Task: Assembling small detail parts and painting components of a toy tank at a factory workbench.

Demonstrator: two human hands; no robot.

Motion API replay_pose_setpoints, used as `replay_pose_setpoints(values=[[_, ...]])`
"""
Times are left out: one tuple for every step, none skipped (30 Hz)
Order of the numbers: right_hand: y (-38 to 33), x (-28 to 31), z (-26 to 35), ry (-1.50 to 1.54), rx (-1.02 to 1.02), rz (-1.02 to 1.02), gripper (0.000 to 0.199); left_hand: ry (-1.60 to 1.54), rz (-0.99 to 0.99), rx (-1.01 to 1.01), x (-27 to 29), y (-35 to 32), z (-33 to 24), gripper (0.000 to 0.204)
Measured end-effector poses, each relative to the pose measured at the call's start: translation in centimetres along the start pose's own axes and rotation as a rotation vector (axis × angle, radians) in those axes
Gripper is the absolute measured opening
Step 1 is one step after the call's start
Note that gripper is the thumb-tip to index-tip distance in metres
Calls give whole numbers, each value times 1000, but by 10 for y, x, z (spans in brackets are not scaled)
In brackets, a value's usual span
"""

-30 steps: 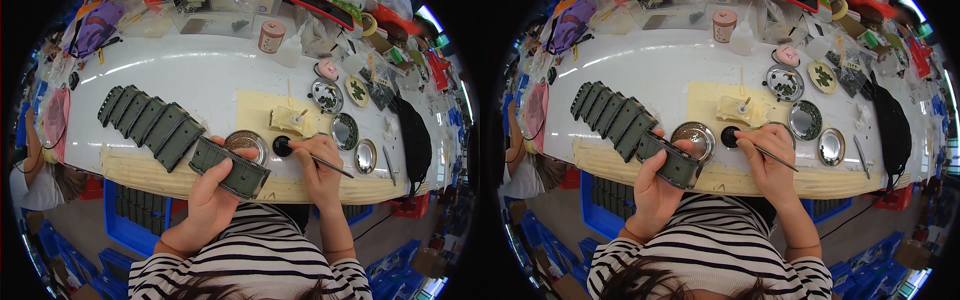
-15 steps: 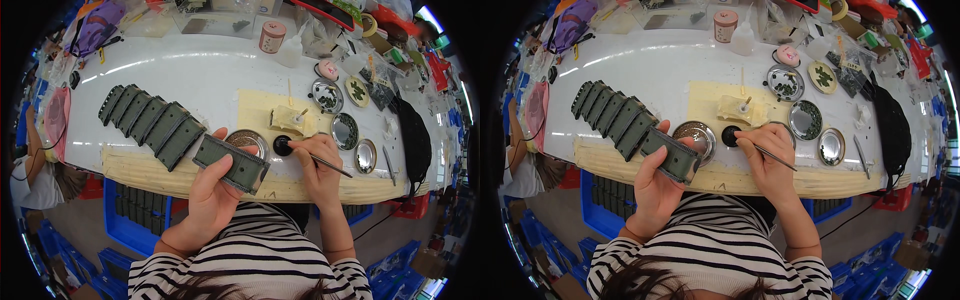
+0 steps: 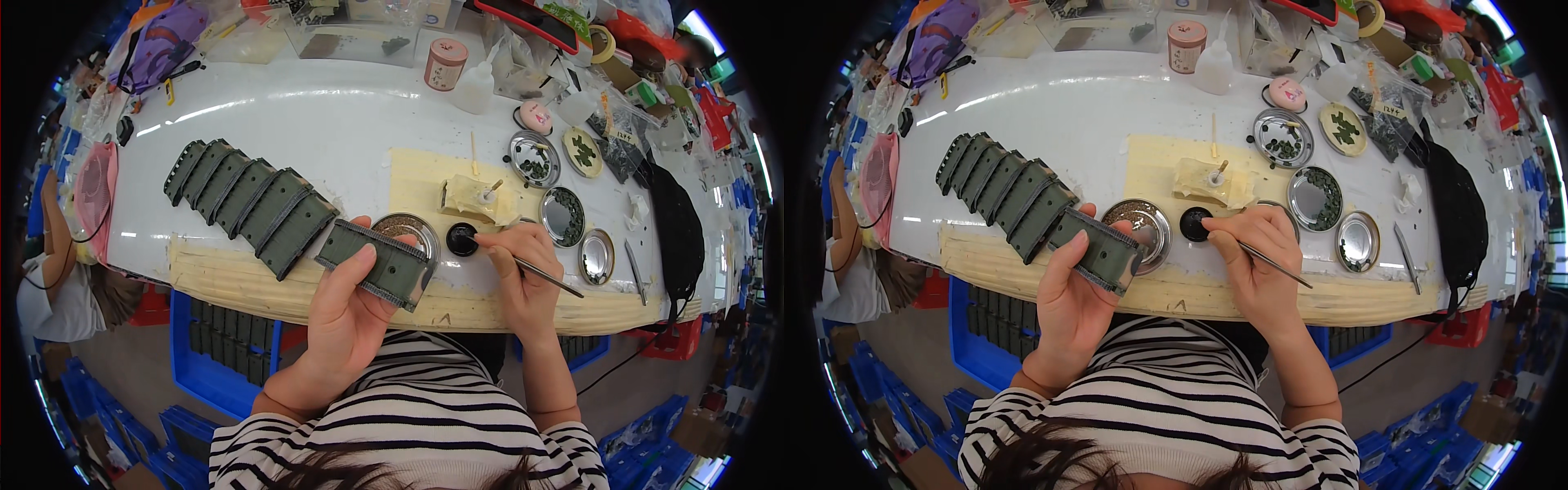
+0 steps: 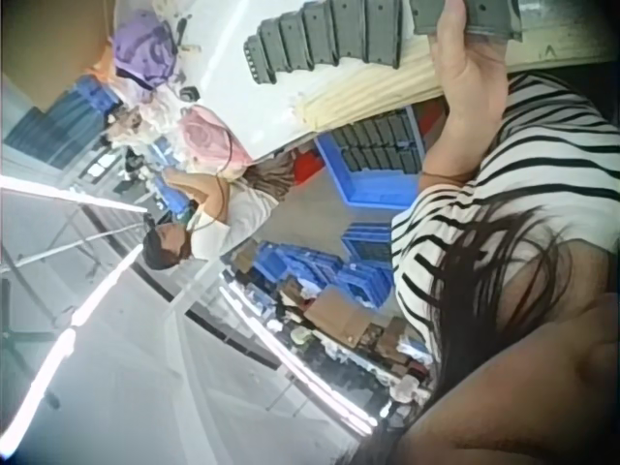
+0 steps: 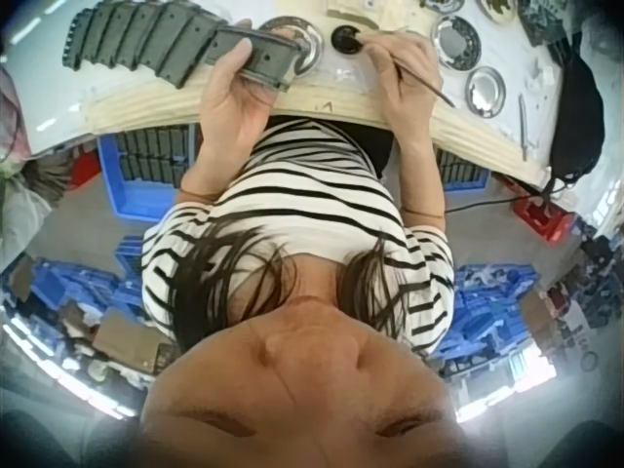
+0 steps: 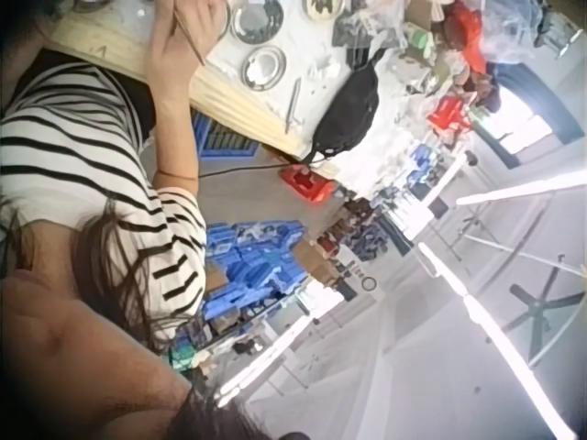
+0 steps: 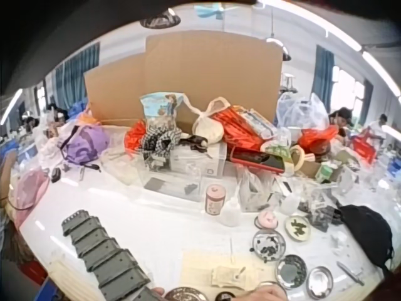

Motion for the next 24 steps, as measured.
replay_pose_setpoints(values=[[-1,4,2,56,-7,-8,10,21,-6,5,0,0,0,32],[-2,7,4,112,-15,-15,10,42,-11,10,0,0,-1,32],[-3,10,11,166,18,11,11,64,-17,15,0,0,-1,32],[-3,13,20,218,49,35,12,62,-18,20,0,0,-1,33],[-4,16,26,269,79,59,12,61,-19,25,0,0,0,33],[-5,14,31,321,104,84,13,59,-20,31,1,0,1,34],[-6,11,36,372,129,106,14,72,-26,34,0,0,2,34],[-7,8,41,423,155,129,15,86,-32,36,0,-1,3,35],[-6,5,41,450,118,139,16,99,-38,39,-1,-1,4,35],[-6,2,41,479,81,152,16,100,-43,43,-1,-1,4,35],[-6,0,40,507,44,166,17,101,-49,48,-2,-2,4,36],[-7,-1,39,506,35,169,17,102,-55,52,-3,-2,4,36],[-7,-3,38,505,26,174,17,112,-60,49,-2,-2,5,35],[-7,-4,37,503,16,179,18,123,-65,47,-1,-2,5,35],[-7,-5,38,475,11,166,24,133,-71,45,0,-2,6,35],[-7,-6,40,447,10,153,31,126,-65,45,0,-2,6,35],[-7,-6,42,419,8,139,39,119,-60,44,0,-2,6,35],[-7,-6,41,437,22,142,31,112,-55,44,-1,-2,7,35],[-8,-6,37,454,34,143,24,120,-65,44,-1,-2,7,35],[-8,-6,36,470,45,145,17,128,-75,43,-1,-2,7,35],[-8,-6,36,467,45,146,17,136,-85,42,-1,-2,7,35],[-8,-6,36,464,43,146,17,138,-86,42,-1,-2,7,35],[-8,-6,36,462,41,147,17,140,-86,41,-1,-2,8,34],[-8,-6,36,456,46,149,17,142,-87,41,-1,-1,8,34]])
Point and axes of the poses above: each hand's wrist, its own y-axis towards the middle knuckle, its own x-axis out of the back of the hand, z = x × y, the point moved 6 cm from there along y, towards the middle knuckle, and after that the axes turned 11 degrees about -x, right-handed, at the moved point
